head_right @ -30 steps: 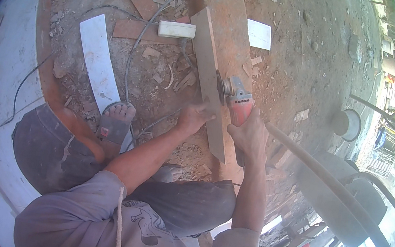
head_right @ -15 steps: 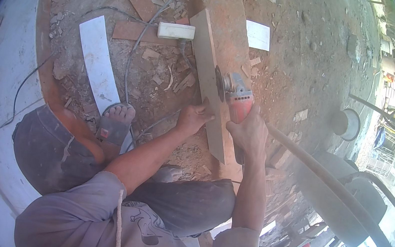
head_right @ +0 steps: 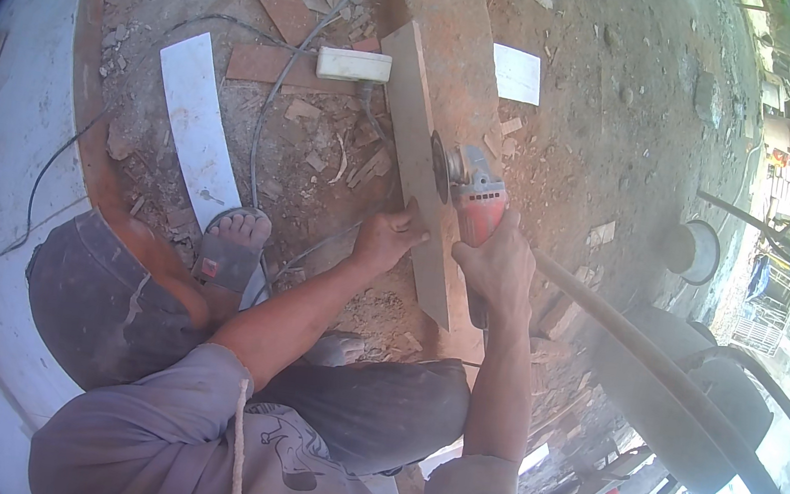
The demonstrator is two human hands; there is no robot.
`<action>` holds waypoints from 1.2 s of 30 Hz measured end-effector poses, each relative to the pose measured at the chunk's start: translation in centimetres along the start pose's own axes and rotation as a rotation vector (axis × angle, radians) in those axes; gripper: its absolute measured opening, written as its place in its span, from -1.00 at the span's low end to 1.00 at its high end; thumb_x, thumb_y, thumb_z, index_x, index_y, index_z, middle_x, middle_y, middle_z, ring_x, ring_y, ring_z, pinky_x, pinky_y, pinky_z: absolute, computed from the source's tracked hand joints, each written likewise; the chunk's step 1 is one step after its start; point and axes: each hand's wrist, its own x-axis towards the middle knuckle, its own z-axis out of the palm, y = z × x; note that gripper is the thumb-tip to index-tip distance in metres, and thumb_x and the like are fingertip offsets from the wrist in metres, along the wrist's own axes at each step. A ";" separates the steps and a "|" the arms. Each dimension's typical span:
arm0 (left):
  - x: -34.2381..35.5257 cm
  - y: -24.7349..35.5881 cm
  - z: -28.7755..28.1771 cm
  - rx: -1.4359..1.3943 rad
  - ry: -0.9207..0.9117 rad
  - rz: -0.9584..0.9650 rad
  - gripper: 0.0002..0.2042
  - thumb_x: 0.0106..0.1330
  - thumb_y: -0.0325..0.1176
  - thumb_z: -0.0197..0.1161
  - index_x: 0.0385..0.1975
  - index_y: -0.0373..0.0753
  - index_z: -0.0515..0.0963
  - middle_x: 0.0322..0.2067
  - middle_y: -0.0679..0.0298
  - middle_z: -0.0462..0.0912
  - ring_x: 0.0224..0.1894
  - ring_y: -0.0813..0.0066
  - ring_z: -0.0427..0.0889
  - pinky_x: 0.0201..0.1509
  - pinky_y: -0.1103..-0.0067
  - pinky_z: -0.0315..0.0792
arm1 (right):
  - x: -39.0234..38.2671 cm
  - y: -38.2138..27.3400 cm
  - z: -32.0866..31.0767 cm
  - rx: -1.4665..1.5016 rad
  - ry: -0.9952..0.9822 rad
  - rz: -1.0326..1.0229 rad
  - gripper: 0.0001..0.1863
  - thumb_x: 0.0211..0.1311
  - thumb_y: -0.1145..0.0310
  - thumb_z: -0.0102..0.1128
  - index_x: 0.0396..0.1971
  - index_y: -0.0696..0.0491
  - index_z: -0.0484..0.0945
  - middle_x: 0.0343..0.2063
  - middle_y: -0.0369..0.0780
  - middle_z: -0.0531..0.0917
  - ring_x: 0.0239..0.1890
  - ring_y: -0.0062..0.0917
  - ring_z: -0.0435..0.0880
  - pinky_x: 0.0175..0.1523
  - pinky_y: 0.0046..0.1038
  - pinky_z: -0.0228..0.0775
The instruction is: The person measures a structure with a tape measure, carries a tile outside, and cuts the tile using an angle grinder.
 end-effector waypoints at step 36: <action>0.1 0.8 0.7 0.203 0.122 0.117 -0.37 0.04 0.13 0.50 -0.05 -0.28 0.63 -0.43 0.10 0.74 -0.40 0.31 0.75 -0.21 0.46 0.56 | 0.8 0.1 -0.1 0.009 -0.041 -0.008 -0.28 -0.25 0.18 0.33 -0.02 0.24 0.40 -0.29 0.16 0.67 -0.15 0.09 0.66 0.02 -0.10 0.45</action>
